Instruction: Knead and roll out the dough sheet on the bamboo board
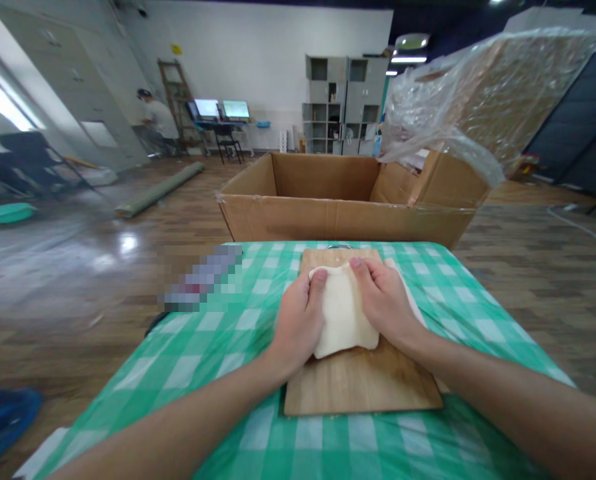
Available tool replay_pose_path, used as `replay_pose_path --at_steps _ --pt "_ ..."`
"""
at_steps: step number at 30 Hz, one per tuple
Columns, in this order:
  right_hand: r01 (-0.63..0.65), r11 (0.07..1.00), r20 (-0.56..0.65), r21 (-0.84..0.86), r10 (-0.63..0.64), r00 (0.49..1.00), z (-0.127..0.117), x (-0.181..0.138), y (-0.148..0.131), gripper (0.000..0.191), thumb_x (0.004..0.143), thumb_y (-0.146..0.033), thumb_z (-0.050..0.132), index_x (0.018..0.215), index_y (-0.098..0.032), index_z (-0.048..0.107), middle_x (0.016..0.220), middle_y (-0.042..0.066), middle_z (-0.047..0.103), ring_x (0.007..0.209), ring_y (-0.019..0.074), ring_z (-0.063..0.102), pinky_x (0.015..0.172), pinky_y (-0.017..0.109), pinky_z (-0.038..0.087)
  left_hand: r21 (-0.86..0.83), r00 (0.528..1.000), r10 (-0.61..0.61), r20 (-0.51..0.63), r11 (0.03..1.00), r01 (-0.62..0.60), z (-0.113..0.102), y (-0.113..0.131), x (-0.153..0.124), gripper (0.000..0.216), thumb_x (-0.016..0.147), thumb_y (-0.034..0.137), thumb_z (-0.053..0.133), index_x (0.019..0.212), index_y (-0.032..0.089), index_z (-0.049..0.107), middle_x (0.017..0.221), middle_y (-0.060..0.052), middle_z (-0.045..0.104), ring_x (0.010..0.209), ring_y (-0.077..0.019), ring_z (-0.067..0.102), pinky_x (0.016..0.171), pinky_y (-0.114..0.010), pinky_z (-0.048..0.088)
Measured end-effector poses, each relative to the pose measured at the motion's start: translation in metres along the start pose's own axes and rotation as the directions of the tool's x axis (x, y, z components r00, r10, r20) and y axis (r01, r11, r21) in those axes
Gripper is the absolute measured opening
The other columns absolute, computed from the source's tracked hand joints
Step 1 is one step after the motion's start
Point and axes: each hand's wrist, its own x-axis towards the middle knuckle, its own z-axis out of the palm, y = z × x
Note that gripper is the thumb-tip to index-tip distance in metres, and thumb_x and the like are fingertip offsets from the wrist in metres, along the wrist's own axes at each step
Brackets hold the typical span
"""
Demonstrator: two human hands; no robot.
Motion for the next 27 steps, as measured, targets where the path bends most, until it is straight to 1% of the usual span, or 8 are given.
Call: replay_pose_path --at_steps 3,6,8,12,15,17,20,27 --pt "-0.038 0.989 -0.004 0.145 0.039 0.999 0.002 0.002 -0.002 0.056 0.098 -0.066 0.052 0.071 -0.019 0.065 0.068 0.002 0.065 0.060 0.0157 0.054 0.051 0.028 0.037 0.009 0.999 0.031 -0.024 0.999 -0.031 -0.005 -0.003 0.005 0.042 0.106 0.052 0.044 0.087 0.019 0.063 0.078 0.000 0.065 0.069 -0.0162 0.056 0.060 -0.027 0.039" --pt "-0.209 0.900 0.202 0.382 0.139 0.969 0.007 -0.001 -0.002 0.050 0.090 -0.067 0.064 0.086 -0.018 0.072 0.082 0.005 0.074 0.068 0.0184 0.064 0.059 0.029 0.049 0.006 0.995 0.049 -0.086 0.999 -0.048 -0.007 -0.004 0.009 0.040 0.107 0.050 0.044 0.088 0.019 0.062 0.079 0.000 0.066 0.070 -0.0155 0.058 0.061 -0.026 0.042" --pt "-0.261 0.874 0.295 0.411 0.143 0.945 0.010 -0.004 -0.003 0.046 0.083 -0.062 0.075 0.099 -0.018 0.074 0.095 0.008 0.078 0.079 0.0221 0.070 0.068 0.032 0.054 -0.002 0.991 0.051 -0.125 0.999 -0.052 -0.006 -0.003 0.010 0.039 0.107 0.048 0.043 0.090 0.019 0.062 0.083 -0.001 0.068 0.074 -0.0158 0.061 0.065 -0.026 0.045" --pt "-0.125 0.956 0.157 0.266 0.086 0.984 0.011 -0.009 -0.005 0.037 0.086 -0.051 0.077 0.104 -0.019 0.076 0.100 0.008 0.079 0.086 0.0239 0.072 0.070 0.033 0.055 -0.129 0.994 -0.056 -0.098 0.991 0.043 0.003 0.000 0.005 0.037 0.106 0.051 0.046 0.104 0.020 0.064 0.094 -0.004 0.070 0.081 -0.0172 0.067 0.064 -0.025 0.051" --pt "-0.074 0.967 0.053 0.243 0.063 0.997 0.007 -0.009 -0.005 0.034 0.092 -0.051 0.071 0.104 -0.020 0.076 0.090 0.005 0.079 0.074 0.0210 0.070 0.061 0.030 0.053 -0.253 0.953 -0.281 0.117 0.919 0.302 0.009 0.001 -0.002 0.049 0.100 0.066 0.048 0.120 0.022 0.059 0.081 -0.003 0.069 0.053 -0.0159 0.065 0.039 -0.022 0.043" --pt "-0.080 0.962 0.037 0.261 0.073 0.997 0.005 -0.007 -0.004 0.035 0.092 -0.052 0.070 0.101 -0.019 0.076 0.085 0.004 0.077 0.068 0.0196 0.068 0.054 0.028 0.051 -0.222 0.907 -0.372 0.198 0.884 0.412 0.009 0.002 -0.003 0.056 0.096 0.071 0.049 0.119 0.021 0.059 0.067 0.001 0.063 0.036 -0.0136 0.053 0.027 -0.021 0.033" --pt "-0.087 0.959 0.046 0.269 0.078 0.996 0.004 -0.004 -0.001 0.037 0.093 -0.054 0.068 0.095 -0.018 0.075 0.079 0.004 0.075 0.063 0.0182 0.066 0.048 0.026 0.047 -0.147 0.930 -0.334 0.155 0.923 0.356 0.004 0.004 -0.001 0.053 0.096 0.069 0.052 0.110 0.020 0.063 0.061 0.003 0.060 0.030 -0.0112 0.046 0.023 -0.020 0.031" --pt "-0.172 0.928 0.082 0.331 0.154 0.985 0.005 -0.004 0.003 0.046 0.090 -0.062 0.068 0.095 -0.017 0.075 0.078 0.005 0.075 0.061 0.0178 0.064 0.046 0.025 0.046 0.005 0.985 -0.167 0.048 0.986 0.167 -0.006 0.000 0.004 0.052 0.101 0.066 0.043 0.098 0.019 0.064 0.062 0.001 0.059 0.038 -0.0132 0.052 0.028 -0.020 0.033"
